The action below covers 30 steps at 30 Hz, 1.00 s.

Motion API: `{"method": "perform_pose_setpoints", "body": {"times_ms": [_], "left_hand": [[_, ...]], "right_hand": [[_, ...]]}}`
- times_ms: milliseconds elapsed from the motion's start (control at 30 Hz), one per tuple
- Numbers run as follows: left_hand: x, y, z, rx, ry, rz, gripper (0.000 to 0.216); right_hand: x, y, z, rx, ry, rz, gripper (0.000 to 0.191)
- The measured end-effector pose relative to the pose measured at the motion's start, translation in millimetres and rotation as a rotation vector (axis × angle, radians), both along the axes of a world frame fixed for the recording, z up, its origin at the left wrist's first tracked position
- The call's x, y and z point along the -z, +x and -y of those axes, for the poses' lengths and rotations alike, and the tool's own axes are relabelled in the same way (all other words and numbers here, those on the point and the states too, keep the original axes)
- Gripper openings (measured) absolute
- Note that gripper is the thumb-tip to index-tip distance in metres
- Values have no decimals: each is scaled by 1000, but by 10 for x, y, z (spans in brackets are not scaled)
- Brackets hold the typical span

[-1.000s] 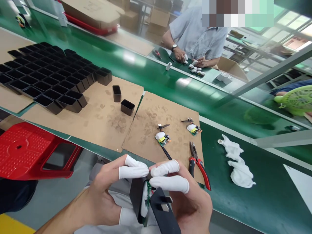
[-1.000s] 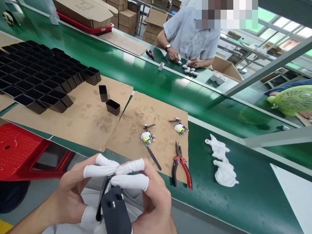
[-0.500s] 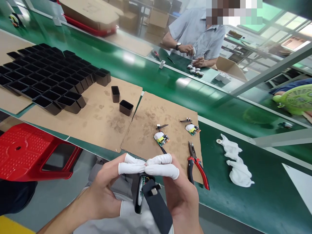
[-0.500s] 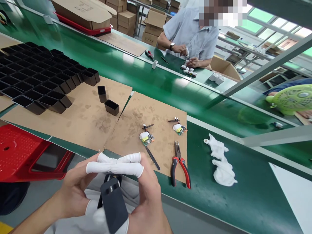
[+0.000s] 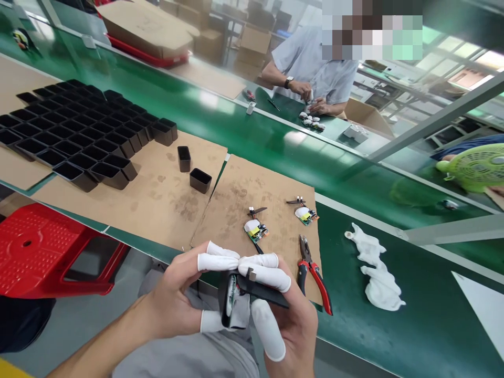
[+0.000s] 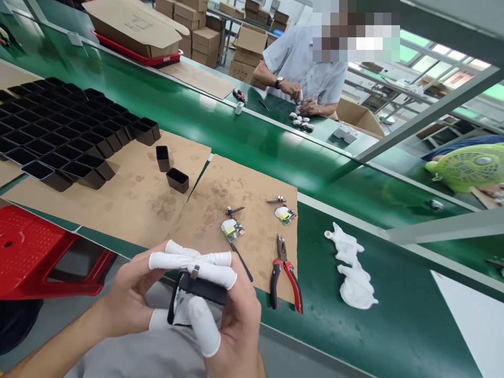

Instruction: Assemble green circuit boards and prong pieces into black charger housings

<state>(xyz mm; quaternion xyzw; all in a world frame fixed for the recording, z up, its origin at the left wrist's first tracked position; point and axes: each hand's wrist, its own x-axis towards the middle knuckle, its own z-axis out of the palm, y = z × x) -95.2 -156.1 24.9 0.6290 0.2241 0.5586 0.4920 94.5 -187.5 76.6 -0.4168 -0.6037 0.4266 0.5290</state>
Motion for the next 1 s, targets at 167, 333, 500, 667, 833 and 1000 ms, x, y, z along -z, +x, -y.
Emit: {"method": "perform_pose_setpoints", "body": {"times_ms": [167, 333, 500, 667, 833, 1000], "left_hand": [[-189, 67, -299, 4, 128, -51, 65], [-339, 185, -610, 46, 169, -115, 68], [-273, 398, -997, 140, 77, -98, 67], [6, 664, -1422, 257, -79, 36, 68], [199, 799, -1660, 291, -145, 52, 65], [284, 796, -1655, 276, -207, 21, 61]], "right_hand": [[-95, 155, -142, 4, 126, 92, 35], [-204, 371, -408, 15, 197, 135, 31], [-187, 626, -741, 49, 90, 134, 23], [-77, 792, -1052, 102, 99, 229, 31], [146, 824, -1202, 121, 69, 240, 58], [359, 835, -1233, 132, -10, 203, 59]]}}
